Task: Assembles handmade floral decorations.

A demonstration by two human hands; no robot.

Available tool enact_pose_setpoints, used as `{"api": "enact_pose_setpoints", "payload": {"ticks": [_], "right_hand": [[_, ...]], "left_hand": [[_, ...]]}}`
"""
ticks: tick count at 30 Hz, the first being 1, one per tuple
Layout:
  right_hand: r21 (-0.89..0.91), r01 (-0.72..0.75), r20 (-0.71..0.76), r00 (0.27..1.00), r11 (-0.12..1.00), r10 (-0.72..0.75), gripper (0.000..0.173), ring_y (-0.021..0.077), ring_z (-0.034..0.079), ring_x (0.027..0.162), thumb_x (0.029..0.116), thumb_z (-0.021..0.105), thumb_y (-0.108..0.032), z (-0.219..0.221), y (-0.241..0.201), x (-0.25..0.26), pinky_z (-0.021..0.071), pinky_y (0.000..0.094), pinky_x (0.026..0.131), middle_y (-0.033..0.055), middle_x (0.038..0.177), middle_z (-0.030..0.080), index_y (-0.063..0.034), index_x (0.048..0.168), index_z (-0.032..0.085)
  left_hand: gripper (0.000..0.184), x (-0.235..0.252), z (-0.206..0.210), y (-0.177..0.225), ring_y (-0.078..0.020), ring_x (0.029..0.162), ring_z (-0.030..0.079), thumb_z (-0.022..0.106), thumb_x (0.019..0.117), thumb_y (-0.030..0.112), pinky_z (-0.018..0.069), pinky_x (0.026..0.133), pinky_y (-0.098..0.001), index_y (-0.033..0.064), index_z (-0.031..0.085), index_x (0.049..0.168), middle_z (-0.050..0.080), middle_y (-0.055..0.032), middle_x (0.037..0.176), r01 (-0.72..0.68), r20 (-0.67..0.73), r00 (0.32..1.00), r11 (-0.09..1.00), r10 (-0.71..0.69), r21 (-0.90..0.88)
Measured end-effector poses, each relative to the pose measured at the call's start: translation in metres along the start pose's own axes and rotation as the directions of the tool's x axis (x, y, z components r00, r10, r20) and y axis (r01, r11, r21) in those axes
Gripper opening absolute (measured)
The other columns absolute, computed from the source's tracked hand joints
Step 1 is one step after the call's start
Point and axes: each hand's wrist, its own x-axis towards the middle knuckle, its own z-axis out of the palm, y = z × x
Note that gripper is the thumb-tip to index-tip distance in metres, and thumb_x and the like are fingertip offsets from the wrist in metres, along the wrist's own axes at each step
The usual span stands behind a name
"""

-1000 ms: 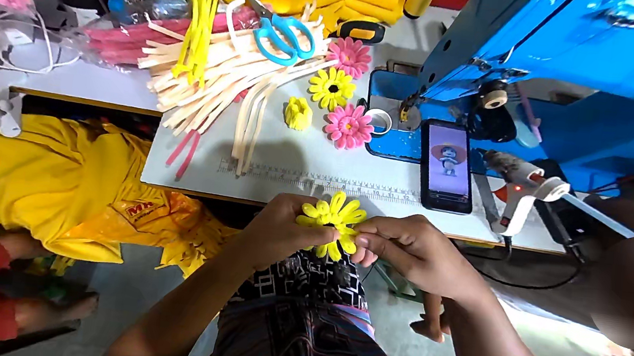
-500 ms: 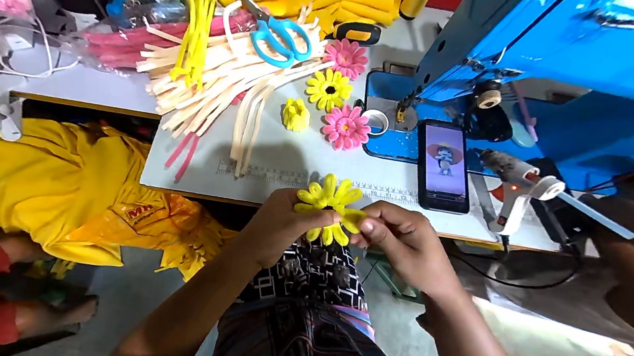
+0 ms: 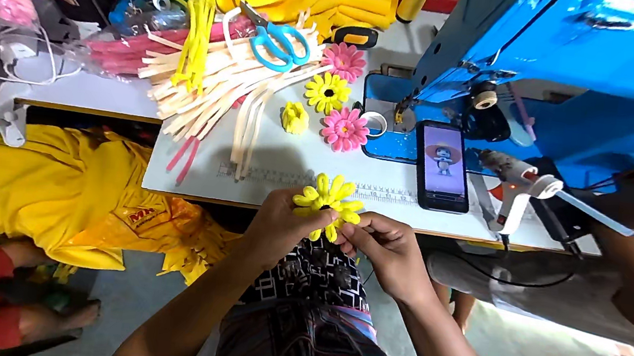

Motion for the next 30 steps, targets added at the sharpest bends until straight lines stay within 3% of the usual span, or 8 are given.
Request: {"api": "enact_pose_setpoints", "payload": {"ticks": [5, 10, 13, 17, 23, 27, 30], "right_hand": [[-0.002, 0.005, 0.005, 1.0, 1.0, -0.004, 0.013, 0.0005, 0.068, 0.072, 0.1012, 0.059, -0.007, 0.0, -0.002, -0.001, 0.0585, 0.0181, 0.069, -0.0066, 0.084, 0.074, -0.0068, 0.096, 0.071], [-0.074, -0.023, 0.088, 0.996, 0.997, 0.03, 0.015, 0.0007, 0.069, 0.077, 0.1033, 0.058, -0.012, -0.008, -0.005, 0.0, 0.0593, 0.0189, 0.072, -0.0056, 0.091, 0.074, -0.004, 0.102, 0.07], [-0.052, -0.042, 0.063, 0.997, 0.998, 0.046, 0.021, 0.0034, 0.07, 0.076, 0.1058, 0.054, -0.017, -0.016, -0.005, 0.004, 0.0601, 0.0214, 0.071, -0.0043, 0.091, 0.075, -0.0044, 0.106, 0.071], [-0.053, -0.065, 0.023, 0.998, 0.996, 0.067, 0.015, 0.0016, 0.069, 0.071, 0.1017, 0.06, -0.011, -0.01, -0.008, 0.007, 0.0591, 0.0192, 0.068, -0.0065, 0.081, 0.074, -0.0074, 0.095, 0.073], [-0.002, -0.098, 0.041, 0.994, 0.995, 0.098, 0.018, 0.0029, 0.07, 0.072, 0.103, 0.058, -0.012, -0.003, -0.001, 0.007, 0.0597, 0.0206, 0.067, -0.0042, 0.084, 0.076, -0.0059, 0.095, 0.073], [-0.081, -0.075, -0.009, 0.997, 0.994, 0.074, 0.016, 0.002, 0.068, 0.071, 0.1031, 0.058, -0.015, -0.018, -0.003, 0.014, 0.059, 0.0196, 0.066, -0.006, 0.085, 0.074, -0.0069, 0.103, 0.072], [-0.164, -0.082, 0.064, 0.994, 0.983, 0.094, 0.011, -0.0006, 0.067, 0.07, 0.1011, 0.061, -0.012, -0.023, -0.01, 0.02, 0.0573, 0.017, 0.065, -0.0088, 0.08, 0.071, -0.007, 0.1, 0.071]], "left_hand": [[0.01, -0.001, -0.001, -0.001, -0.0061, 0.078, 0.069, 0.069, 0.0893, -0.005, 0.0591, 0.075, -0.024, 0.0051, 0.07, 0.092, 0.072, -0.0002, 0.082, -0.006, 0.059, 0.998, 1.0, 0.007, -0.019], [0.008, -0.001, -0.003, 0.001, -0.0059, 0.073, 0.066, 0.069, 0.0912, -0.003, 0.0565, 0.07, -0.0214, 0.0041, 0.071, 0.095, 0.071, -0.0007, 0.081, 0.03, -0.019, 0.999, 1.0, -0.03, -0.009], [0.008, 0.0, -0.007, 0.002, -0.006, 0.071, 0.065, 0.07, 0.0906, -0.002, 0.0557, 0.068, -0.0208, 0.0042, 0.071, 0.095, 0.071, -0.0012, 0.082, 0.025, -0.019, 1.0, 1.0, -0.025, 0.0], [0.007, 0.001, -0.006, 0.0, -0.0053, 0.071, 0.065, 0.07, 0.0907, -0.001, 0.0547, 0.067, -0.0205, 0.0046, 0.072, 0.093, 0.071, -0.0007, 0.081, 0.019, 0.019, 1.0, 1.0, -0.019, 0.007], [0.006, 0.003, -0.001, -0.003, -0.0042, 0.062, 0.059, 0.069, 0.0919, -0.001, 0.0512, 0.06, -0.0185, 0.0049, 0.071, 0.09, 0.067, 0.0001, 0.075, 0.011, -0.077, 0.997, 0.999, -0.014, -0.04], [0.005, 0.001, -0.008, 0.002, -0.0037, 0.069, 0.064, 0.07, 0.0917, 0.002, 0.0552, 0.068, -0.0198, 0.0064, 0.071, 0.092, 0.07, 0.0019, 0.079, 0.059, 0.02, 0.998, 0.998, -0.06, 0.029], [0.003, 0.003, -0.009, 0.002, -0.0034, 0.067, 0.062, 0.07, 0.0922, 0.004, 0.0533, 0.065, -0.0186, 0.0062, 0.072, 0.092, 0.069, 0.0016, 0.078, 0.066, 0.054, 0.996, 0.997, -0.068, 0.04]]}}
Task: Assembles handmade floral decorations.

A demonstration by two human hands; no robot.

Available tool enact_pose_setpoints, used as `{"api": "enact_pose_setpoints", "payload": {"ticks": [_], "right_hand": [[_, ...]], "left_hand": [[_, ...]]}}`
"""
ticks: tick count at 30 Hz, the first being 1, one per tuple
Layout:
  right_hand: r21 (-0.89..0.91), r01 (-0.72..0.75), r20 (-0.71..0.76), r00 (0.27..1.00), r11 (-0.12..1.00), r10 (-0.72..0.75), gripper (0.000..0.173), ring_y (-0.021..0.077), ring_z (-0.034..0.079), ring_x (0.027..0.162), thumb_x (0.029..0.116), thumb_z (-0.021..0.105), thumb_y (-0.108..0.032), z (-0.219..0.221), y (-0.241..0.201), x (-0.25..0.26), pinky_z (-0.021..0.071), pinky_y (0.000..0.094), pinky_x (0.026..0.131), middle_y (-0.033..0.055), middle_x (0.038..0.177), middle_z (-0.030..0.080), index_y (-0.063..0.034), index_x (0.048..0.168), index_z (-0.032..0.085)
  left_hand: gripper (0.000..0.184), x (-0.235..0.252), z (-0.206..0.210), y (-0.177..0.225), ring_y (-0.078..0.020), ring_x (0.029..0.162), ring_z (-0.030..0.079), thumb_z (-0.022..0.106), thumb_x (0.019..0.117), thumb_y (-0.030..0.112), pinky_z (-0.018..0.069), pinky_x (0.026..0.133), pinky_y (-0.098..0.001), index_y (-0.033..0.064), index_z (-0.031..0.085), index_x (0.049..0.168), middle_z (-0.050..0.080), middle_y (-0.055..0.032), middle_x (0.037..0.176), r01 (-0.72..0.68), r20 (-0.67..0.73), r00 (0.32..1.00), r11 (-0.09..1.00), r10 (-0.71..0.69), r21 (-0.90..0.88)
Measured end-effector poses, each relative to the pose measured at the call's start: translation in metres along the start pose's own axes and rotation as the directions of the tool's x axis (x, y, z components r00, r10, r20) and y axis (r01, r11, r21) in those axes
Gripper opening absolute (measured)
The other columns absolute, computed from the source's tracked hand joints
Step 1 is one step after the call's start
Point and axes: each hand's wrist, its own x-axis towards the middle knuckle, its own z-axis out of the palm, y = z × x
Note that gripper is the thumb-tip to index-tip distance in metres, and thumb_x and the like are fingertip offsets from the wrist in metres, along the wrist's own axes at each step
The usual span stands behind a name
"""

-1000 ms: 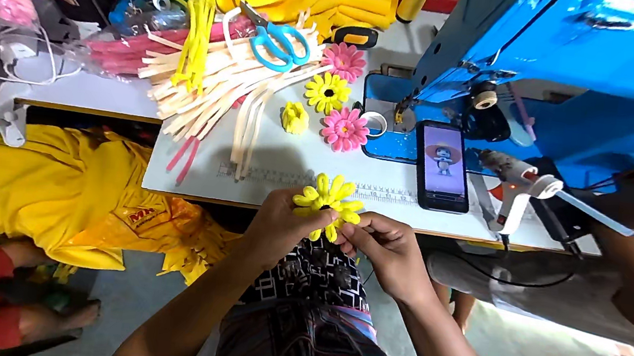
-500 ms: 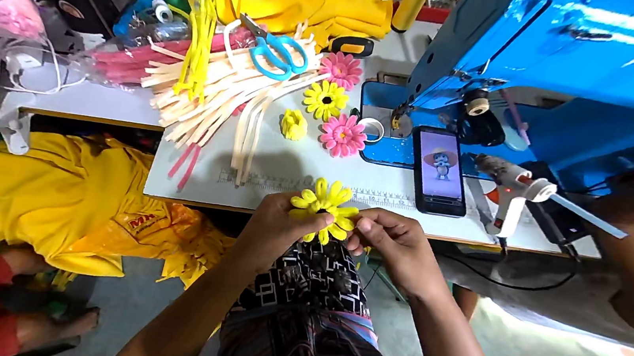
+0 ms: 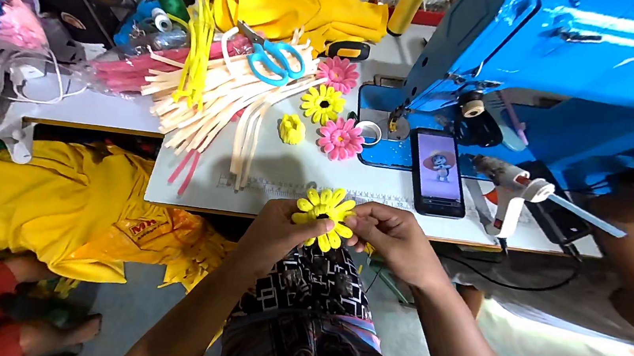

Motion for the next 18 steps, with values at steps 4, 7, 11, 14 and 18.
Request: {"api": "enact_pose_setpoints", "payload": {"ticks": [4, 7, 11, 14, 18], "right_hand": [[-0.123, 0.036, 0.117, 0.993, 0.992, -0.021, 0.015, -0.0053, 0.064, 0.07, 0.1027, 0.057, -0.014, -0.0021, -0.0059, 0.0019, 0.0542, 0.0124, 0.065, -0.0093, 0.08, 0.07, -0.0056, 0.096, 0.069], [-0.498, 0.258, 0.118, 0.966, 0.828, -0.23, 0.026, 0.0014, 0.059, 0.069, 0.1034, 0.056, -0.022, 0.0025, -0.0014, -0.0007, 0.0503, 0.0167, 0.066, 0.0005, 0.077, 0.065, -0.0018, 0.096, 0.071], [-0.704, 0.441, 0.178, 0.869, 0.557, -0.462, 0.027, 0.0156, 0.064, 0.068, 0.1016, 0.054, -0.019, 0.0064, 0.0028, -0.0005, 0.0531, 0.0272, 0.065, 0.0078, 0.075, 0.068, -0.0013, 0.092, 0.072], [-0.702, 0.475, 0.201, 0.847, 0.531, -0.492, 0.027, 0.015, 0.065, 0.07, 0.1007, 0.054, -0.018, 0.0046, 0.0017, 0.0008, 0.0525, 0.027, 0.064, 0.007, 0.076, 0.069, -0.0023, 0.091, 0.074], [-0.65, 0.442, 0.185, 0.881, 0.618, -0.435, 0.027, 0.0113, 0.063, 0.07, 0.101, 0.057, -0.021, 0.0033, 0.0005, -0.0009, 0.0521, 0.0231, 0.066, 0.0068, 0.079, 0.069, -0.0016, 0.095, 0.075]], "left_hand": [[0.004, 0.0001, 0.0002, 0.0002, -0.0024, 0.065, 0.06, 0.069, 0.094, 0.003, 0.0512, 0.062, -0.0171, 0.0051, 0.072, 0.095, 0.069, 0.0017, 0.078, -0.018, -0.024, 1.0, 1.0, 0.018, 0.006], [0.005, -0.0012, 0.0014, 0.0024, -0.0016, 0.066, 0.062, 0.067, 0.0946, 0.003, 0.0523, 0.063, -0.0172, 0.006, 0.071, 0.093, 0.069, 0.0027, 0.077, -0.035, -0.053, 0.998, 0.999, 0.037, 0.025], [0.005, -0.0013, 0.0036, 0.0045, -0.0031, 0.069, 0.064, 0.067, 0.0943, 0.001, 0.0547, 0.067, -0.0191, 0.0053, 0.071, 0.093, 0.07, 0.0016, 0.078, -0.02, -0.052, 0.998, 1.0, 0.02, 0.017], [0.007, -0.001, 0.0046, 0.0011, -0.0023, 0.069, 0.064, 0.068, 0.0927, 0.0, 0.0543, 0.066, -0.0185, 0.0062, 0.071, 0.09, 0.07, 0.0025, 0.077, -0.053, -0.049, 0.997, 0.998, 0.054, 0.018], [0.005, -0.0004, 0.0022, -0.003, -0.0026, 0.073, 0.066, 0.07, 0.0915, 0.002, 0.0551, 0.069, -0.0189, 0.0064, 0.073, 0.092, 0.072, 0.0022, 0.081, -0.108, -0.024, 0.994, 0.994, 0.108, 0.031]]}}
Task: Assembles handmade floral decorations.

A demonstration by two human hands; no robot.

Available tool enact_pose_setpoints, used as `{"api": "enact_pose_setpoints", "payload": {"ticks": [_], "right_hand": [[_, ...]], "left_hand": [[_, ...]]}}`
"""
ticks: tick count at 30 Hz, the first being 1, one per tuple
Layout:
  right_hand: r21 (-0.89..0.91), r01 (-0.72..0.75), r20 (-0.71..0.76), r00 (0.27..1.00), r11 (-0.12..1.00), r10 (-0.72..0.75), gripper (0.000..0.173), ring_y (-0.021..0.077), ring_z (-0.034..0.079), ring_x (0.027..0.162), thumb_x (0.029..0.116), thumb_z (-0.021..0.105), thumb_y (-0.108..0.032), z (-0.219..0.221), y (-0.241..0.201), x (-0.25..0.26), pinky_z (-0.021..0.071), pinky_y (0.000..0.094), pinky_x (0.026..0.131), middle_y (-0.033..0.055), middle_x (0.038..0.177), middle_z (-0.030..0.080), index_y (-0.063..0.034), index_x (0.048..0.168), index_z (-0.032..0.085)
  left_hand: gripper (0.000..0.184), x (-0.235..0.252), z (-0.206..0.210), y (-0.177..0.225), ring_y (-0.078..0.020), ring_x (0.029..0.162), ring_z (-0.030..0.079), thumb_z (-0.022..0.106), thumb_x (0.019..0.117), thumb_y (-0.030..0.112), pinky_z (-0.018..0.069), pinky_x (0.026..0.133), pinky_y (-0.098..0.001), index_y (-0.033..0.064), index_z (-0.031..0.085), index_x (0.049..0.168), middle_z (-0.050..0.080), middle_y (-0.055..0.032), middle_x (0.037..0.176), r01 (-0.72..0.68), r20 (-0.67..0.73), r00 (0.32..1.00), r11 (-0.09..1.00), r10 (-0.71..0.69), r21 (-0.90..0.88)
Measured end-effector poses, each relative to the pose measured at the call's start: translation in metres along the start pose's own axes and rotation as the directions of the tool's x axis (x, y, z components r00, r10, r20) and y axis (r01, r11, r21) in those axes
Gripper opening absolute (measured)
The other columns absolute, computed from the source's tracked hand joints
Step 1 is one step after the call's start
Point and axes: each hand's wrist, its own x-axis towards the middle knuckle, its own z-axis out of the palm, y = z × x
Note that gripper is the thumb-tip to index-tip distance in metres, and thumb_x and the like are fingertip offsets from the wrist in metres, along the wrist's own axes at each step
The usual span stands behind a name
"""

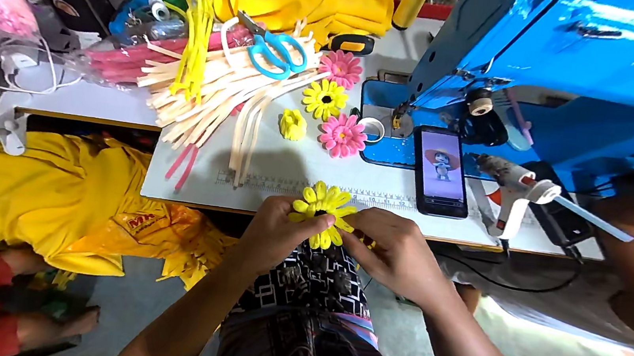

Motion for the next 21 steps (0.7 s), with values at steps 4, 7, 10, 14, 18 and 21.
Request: {"api": "enact_pose_setpoints", "payload": {"ticks": [4, 7, 10, 14, 18, 21], "right_hand": [[0.01, 0.002, -0.018, 1.0, 1.0, -0.002, 0.026, 0.0109, 0.061, 0.066, 0.101, 0.056, -0.017, 0.0025, -0.0001, -0.001, 0.051, 0.0219, 0.064, 0.0076, 0.075, 0.068, 0.0001, 0.094, 0.074], [-0.019, 0.055, -0.032, 0.998, 0.998, -0.056, 0.025, 0.0132, 0.062, 0.066, 0.101, 0.055, -0.014, 0.0041, -0.0022, 0.0, 0.0508, 0.0229, 0.063, 0.0089, 0.073, 0.067, 0.0005, 0.09, 0.072], [0.15, -0.066, 0.04, 0.997, 0.987, 0.061, 0.027, 0.0056, 0.06, 0.069, 0.1035, 0.053, -0.016, 0.0009, -0.0036, -0.0014, 0.05, 0.0172, 0.066, 0.0067, 0.077, 0.067, 0.0016, 0.096, 0.073], [0.468, -0.275, 0.199, 0.959, 0.84, 0.203, 0.028, -0.0043, 0.063, 0.077, 0.1069, 0.049, -0.016, -0.0047, -0.0012, -0.0039, 0.0538, 0.0128, 0.071, -0.0009, 0.089, 0.069, 0.0016, 0.105, 0.071], [0.532, -0.274, 0.195, 0.96, 0.801, 0.198, 0.025, -0.0057, 0.06, 0.075, 0.106, 0.049, -0.012, -0.0033, -0.003, -0.0042, 0.0523, 0.0118, 0.07, -0.0035, 0.085, 0.067, 0.0018, 0.101, 0.069], [0.501, -0.25, 0.214, 0.963, 0.829, 0.161, 0.027, -0.0048, 0.061, 0.077, 0.1067, 0.049, -0.013, -0.005, -0.0004, -0.0056, 0.052, 0.0122, 0.072, -0.001, 0.088, 0.068, 0.0027, 0.103, 0.07]], "left_hand": [[0.004, 0.0011, -0.0001, -0.0012, -0.0021, 0.072, 0.065, 0.071, 0.0915, 0.004, 0.0543, 0.068, -0.0185, 0.0067, 0.074, 0.091, 0.072, 0.0025, 0.08, -0.014, 0.007, 1.0, 0.999, 0.014, 0.029], [0.005, 0.0018, 0.0016, -0.0019, -0.0008, 0.068, 0.062, 0.072, 0.0915, 0.004, 0.0515, 0.064, -0.0165, 0.0072, 0.074, 0.089, 0.071, 0.0035, 0.077, -0.033, -0.008, 0.999, 0.998, 0.033, 0.059], [0.004, 0.0018, -0.0004, -0.0028, -0.0015, 0.07, 0.064, 0.072, 0.0913, 0.005, 0.0532, 0.066, -0.0176, 0.0078, 0.074, 0.09, 0.072, 0.0035, 0.078, -0.046, -0.009, 0.999, 0.995, 0.047, 0.085], [0.004, 0.0011, -0.0053, -0.0013, -0.0026, 0.072, 0.065, 0.072, 0.0904, 0.005, 0.055, 0.068, -0.0192, 0.0081, 0.074, 0.091, 0.072, 0.003, 0.08, -0.027, 0.017, 1.0, 0.997, 0.025, 0.071], [0.006, 0.0019, -0.0057, -0.002, -0.0031, 0.074, 0.066, 0.071, 0.0913, 0.004, 0.0557, 0.07, -0.0199, 0.0079, 0.075, 0.093, 0.073, 0.0021, 0.083, -0.025, 0.074, 0.997, 0.998, 0.021, 0.058], [0.006, 0.0037, -0.0076, -0.0007, -0.003, 0.074, 0.066, 0.071, 0.0912, 0.003, 0.0554, 0.07, -0.0199, 0.0076, 0.075, 0.093, 0.073, 0.0023, 0.082, -0.012, 0.095, 0.995, 0.998, 0.006, 0.061]]}}
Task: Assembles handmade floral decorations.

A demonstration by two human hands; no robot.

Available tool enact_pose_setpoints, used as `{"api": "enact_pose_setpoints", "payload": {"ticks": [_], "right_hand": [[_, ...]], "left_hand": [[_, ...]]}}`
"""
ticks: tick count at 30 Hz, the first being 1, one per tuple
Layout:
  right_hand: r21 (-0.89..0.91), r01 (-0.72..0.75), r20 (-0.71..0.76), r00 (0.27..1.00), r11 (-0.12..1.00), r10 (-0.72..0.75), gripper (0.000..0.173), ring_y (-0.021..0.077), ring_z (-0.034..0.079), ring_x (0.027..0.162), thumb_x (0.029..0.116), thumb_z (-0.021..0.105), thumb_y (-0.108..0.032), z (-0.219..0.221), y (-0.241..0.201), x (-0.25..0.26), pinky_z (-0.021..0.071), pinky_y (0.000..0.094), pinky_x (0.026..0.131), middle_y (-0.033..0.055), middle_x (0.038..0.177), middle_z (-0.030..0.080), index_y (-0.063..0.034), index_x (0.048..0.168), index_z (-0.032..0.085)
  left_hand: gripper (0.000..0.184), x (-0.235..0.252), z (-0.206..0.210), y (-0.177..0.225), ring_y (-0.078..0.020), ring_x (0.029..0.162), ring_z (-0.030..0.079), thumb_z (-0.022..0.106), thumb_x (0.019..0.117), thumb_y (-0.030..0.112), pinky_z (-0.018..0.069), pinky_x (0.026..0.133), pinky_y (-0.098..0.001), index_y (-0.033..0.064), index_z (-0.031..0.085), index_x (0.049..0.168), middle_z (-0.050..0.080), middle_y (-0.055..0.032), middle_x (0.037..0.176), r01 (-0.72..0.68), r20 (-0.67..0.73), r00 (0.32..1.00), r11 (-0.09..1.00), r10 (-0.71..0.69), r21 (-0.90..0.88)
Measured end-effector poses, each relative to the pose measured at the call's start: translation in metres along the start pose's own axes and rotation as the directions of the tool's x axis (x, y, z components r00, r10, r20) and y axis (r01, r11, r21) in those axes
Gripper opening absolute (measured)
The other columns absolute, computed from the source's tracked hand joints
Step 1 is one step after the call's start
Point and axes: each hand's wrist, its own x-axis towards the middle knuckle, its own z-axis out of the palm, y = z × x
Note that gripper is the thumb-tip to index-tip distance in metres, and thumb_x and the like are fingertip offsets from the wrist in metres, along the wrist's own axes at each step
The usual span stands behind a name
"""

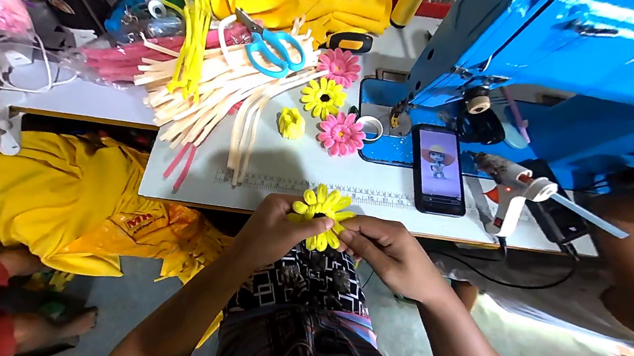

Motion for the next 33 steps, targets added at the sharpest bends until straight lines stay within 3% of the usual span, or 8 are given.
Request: {"api": "enact_pose_setpoints", "payload": {"ticks": [5, 17, 19, 21, 24, 26, 30, 33], "right_hand": [[-0.161, -0.029, -0.021, 0.999, 0.986, 0.026, 0.033, -0.0063, 0.058, 0.071, 0.1057, 0.056, -0.03, -0.017, 0.002, -0.005, 0.0494, 0.0116, 0.066, -0.0029, 0.081, 0.068, -0.0023, 0.1, 0.073], [-0.084, -0.039, -0.068, 0.997, 0.996, 0.033, 0.029, -0.005, 0.063, 0.076, 0.1067, 0.053, -0.021, -0.018, 0.001, -0.012, 0.0533, 0.0134, 0.071, -0.0027, 0.084, 0.07, 0.0002, 0.1, 0.071], [-0.419, -0.08, -0.259, 0.965, 0.904, -0.035, 0.028, 0.0083, 0.068, 0.08, 0.1041, 0.055, -0.023, -0.032, 0.006, -0.019, 0.0574, 0.0279, 0.074, 0.0042, 0.089, 0.072, -0.0022, 0.103, 0.074], [-0.646, -0.271, -0.439, 0.897, 0.714, -0.058, 0.031, 0.0341, 0.071, 0.091, 0.1038, 0.057, -0.024, -0.052, 0.013, -0.023, 0.0575, 0.0533, 0.08, 0.0176, 0.099, 0.073, 0.0017, 0.113, 0.073], [-0.657, -0.531, -0.62, 0.785, 0.536, 0.018, 0.045, 0.0537, 0.063, 0.104, 0.1054, 0.055, -0.034, -0.072, 0.027, -0.019, 0.047, 0.0693, 0.087, 0.0284, 0.106, 0.069, 0.0051, 0.126, 0.065], [-0.614, -0.573, -0.638, 0.765, 0.543, 0.086, 0.05, 0.0582, 0.059, 0.111, 0.1047, 0.057, -0.036, -0.074, 0.034, -0.011, 0.0437, 0.0731, 0.091, 0.0315, 0.116, 0.067, 0.0047, 0.134, 0.061], [-0.474, -0.351, -0.501, 0.861, 0.807, 0.08, 0.045, 0.0386, 0.064, 0.113, 0.1052, 0.056, -0.03, -0.056, 0.03, 0.003, 0.0513, 0.0577, 0.094, 0.021, 0.124, 0.068, 0.0006, 0.138, 0.059], [-0.323, -0.111, -0.341, 0.94, 0.94, -0.006, 0.031, 0.0114, 0.068, 0.087, 0.1023, 0.059, -0.025, -0.025, 0.015, 0.003, 0.0565, 0.0311, 0.076, 0.0087, 0.1, 0.073, 0.0005, 0.116, 0.07]], "left_hand": [[0.006, -0.002, -0.005, 0.008, -0.0019, 0.075, 0.067, 0.07, 0.0915, 0.003, 0.057, 0.072, -0.0196, 0.0079, 0.074, 0.093, 0.073, 0.0033, 0.082, 0.087, 0.1, 0.991, 0.996, -0.087, 0.006], [0.005, 0.003, 0.009, -0.001, -0.0005, 0.079, 0.068, 0.071, 0.0923, 0.008, 0.0575, 0.075, -0.0198, 0.0093, 0.074, 0.095, 0.073, 0.0051, 0.085, -0.025, 0.096, 0.995, 0.996, 0.017, 0.085], [0.005, 0.002, 0.007, 0.001, -0.0005, 0.074, 0.065, 0.07, 0.093, 0.007, 0.0553, 0.07, -0.0189, 0.0086, 0.073, 0.097, 0.071, 0.0051, 0.083, 0.021, 0.042, 0.999, 0.999, -0.023, 0.047], [0.007, 0.0, 0.003, 0.002, -0.0032, 0.074, 0.066, 0.07, 0.0925, 0.004, 0.0566, 0.07, -0.0204, 0.0069, 0.072, 0.099, 0.071, 0.0024, 0.083, 0.057, -0.015, 0.998, 0.998, -0.057, 0.012], [0.009, -0.001, 0.001, 0.0, -0.0085, 0.075, 0.068, 0.069, 0.0915, -0.001, 0.0586, 0.072, -0.0241, 0.004, 0.071, 0.099, 0.072, -0.0027, 0.085, 0.052, -0.076, 0.996, 0.997, -0.057, -0.063], [0.012, -0.001, 0.004, 0.0, -0.0084, 0.075, 0.067, 0.069, 0.0911, -0.003, 0.0578, 0.071, -0.0235, 0.0039, 0.071, 0.101, 0.072, -0.003, 0.087, 0.041, -0.112, 0.992, 0.996, -0.05, -0.084], [0.012, -0.001, 0.005, 0.002, -0.0058, 0.075, 0.066, 0.07, 0.0902, -0.003, 0.0562, 0.07, -0.0207, 0.0045, 0.072, 0.099, 0.072, -0.0011, 0.086, 0.031, -0.155, 0.987, 0.993, -0.048, -0.114], [0.01, -0.003, 0.004, 0.004, -0.0054, 0.076, 0.067, 0.069, 0.0912, -0.001, 0.0562, 0.071, -0.0202, 0.0051, 0.072, 0.099, 0.072, -0.0004, 0.086, 0.045, -0.187, 0.98, 0.993, -0.065, -0.111]]}}
